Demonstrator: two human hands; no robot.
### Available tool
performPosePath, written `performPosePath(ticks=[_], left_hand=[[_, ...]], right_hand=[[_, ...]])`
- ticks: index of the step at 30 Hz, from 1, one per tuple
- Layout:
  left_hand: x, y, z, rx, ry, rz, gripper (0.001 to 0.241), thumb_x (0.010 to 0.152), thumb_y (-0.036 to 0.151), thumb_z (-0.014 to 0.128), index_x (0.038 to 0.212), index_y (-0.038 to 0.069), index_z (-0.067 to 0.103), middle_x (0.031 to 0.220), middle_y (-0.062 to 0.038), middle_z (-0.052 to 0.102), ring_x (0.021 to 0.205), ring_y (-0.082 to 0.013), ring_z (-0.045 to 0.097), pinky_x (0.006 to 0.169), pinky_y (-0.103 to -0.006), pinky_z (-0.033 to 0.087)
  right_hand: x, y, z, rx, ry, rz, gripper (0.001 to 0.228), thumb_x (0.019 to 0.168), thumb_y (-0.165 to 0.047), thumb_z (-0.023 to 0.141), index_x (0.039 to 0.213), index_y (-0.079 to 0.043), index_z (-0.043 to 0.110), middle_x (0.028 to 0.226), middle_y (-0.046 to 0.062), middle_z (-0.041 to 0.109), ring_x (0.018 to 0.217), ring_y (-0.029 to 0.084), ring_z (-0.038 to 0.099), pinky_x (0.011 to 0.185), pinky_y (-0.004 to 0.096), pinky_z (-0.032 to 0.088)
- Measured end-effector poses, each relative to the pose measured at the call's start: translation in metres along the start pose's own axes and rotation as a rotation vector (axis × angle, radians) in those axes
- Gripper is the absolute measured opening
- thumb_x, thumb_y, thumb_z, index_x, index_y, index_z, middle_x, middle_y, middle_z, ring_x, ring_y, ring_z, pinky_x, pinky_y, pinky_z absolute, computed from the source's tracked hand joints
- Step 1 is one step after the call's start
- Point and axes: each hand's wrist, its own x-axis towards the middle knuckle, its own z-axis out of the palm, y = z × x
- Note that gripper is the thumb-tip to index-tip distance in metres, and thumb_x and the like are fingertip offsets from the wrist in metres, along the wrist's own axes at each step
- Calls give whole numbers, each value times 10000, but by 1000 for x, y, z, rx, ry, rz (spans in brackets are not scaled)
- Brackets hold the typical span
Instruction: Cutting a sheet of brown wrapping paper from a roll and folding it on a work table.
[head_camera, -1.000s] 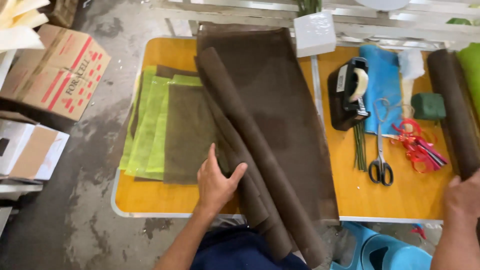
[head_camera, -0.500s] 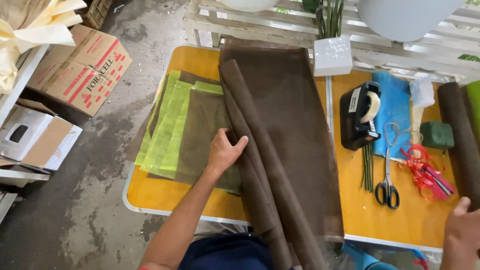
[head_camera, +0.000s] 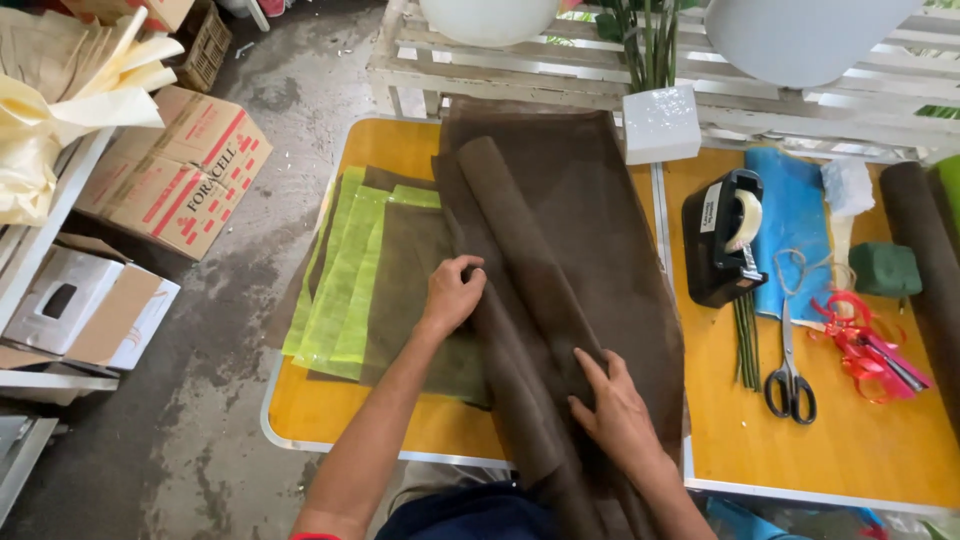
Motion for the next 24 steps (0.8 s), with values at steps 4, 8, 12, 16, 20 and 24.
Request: performPosePath(ticks=[4, 8, 12, 16, 20, 24], left_hand=[[2, 37, -20, -56, 10, -168, 722, 810, 538, 652, 1391, 125, 541, 1360, -117, 632, 1263, -295, 572, 1057, -421, 450], [26, 58, -24, -31, -9, -262, 1060, 773, 389, 635, 1662, 255, 72, 1303, -205, 582, 1222, -400, 573, 1007, -484, 473], [58, 66, -22, -46, 0, -309, 1126, 805, 470, 635, 1649, 150, -38, 1532, -210, 455, 1373, -416, 468, 1075, -526, 424], [104, 29, 2, -86, 76, -309, 1264, 771, 475, 784, 1625, 41, -40, 1577, -257, 379, 1433, -414, 411, 1126, -490, 407], [128, 2, 22, -76, 134, -359, 842, 750, 494, 788, 1332, -37, 492, 1340, -236, 615, 1247, -426, 590, 1008, -483, 506], [131, 2, 21, -62, 34, -298, 396, 857, 293, 689, 1125, 7, 745, 1102, -146, 766, 1029, -355, 724, 859, -453, 597]], right_hand=[[8, -5, -31, 281, 124, 294, 658, 796, -159, 680, 1445, -128, 576, 1213, 138, 630, 930, 259, 548, 884, 350, 474], [18, 3, -33, 857, 334, 559, 500, 867, 4, 638, 1365, -28, 672, 1065, 117, 758, 960, 141, 656, 866, 252, 512], [34, -1, -47, 1064, 370, 690, 525, 902, -6, 593, 1426, -25, 593, 1202, 145, 683, 1069, 189, 608, 939, 278, 465], [56, 0, -62, 937, 133, 720, 524, 889, -55, 602, 1411, -15, 615, 1294, 130, 682, 1180, 214, 602, 1024, 294, 448], [70, 25, -54, 876, 115, 708, 568, 879, -107, 640, 1435, -1, 598, 1325, 123, 682, 1196, 190, 604, 1033, 277, 445], [56, 51, -44, 469, 295, 478, 640, 824, -214, 718, 1455, -188, 613, 1030, 110, 733, 934, 205, 695, 905, 322, 511]])
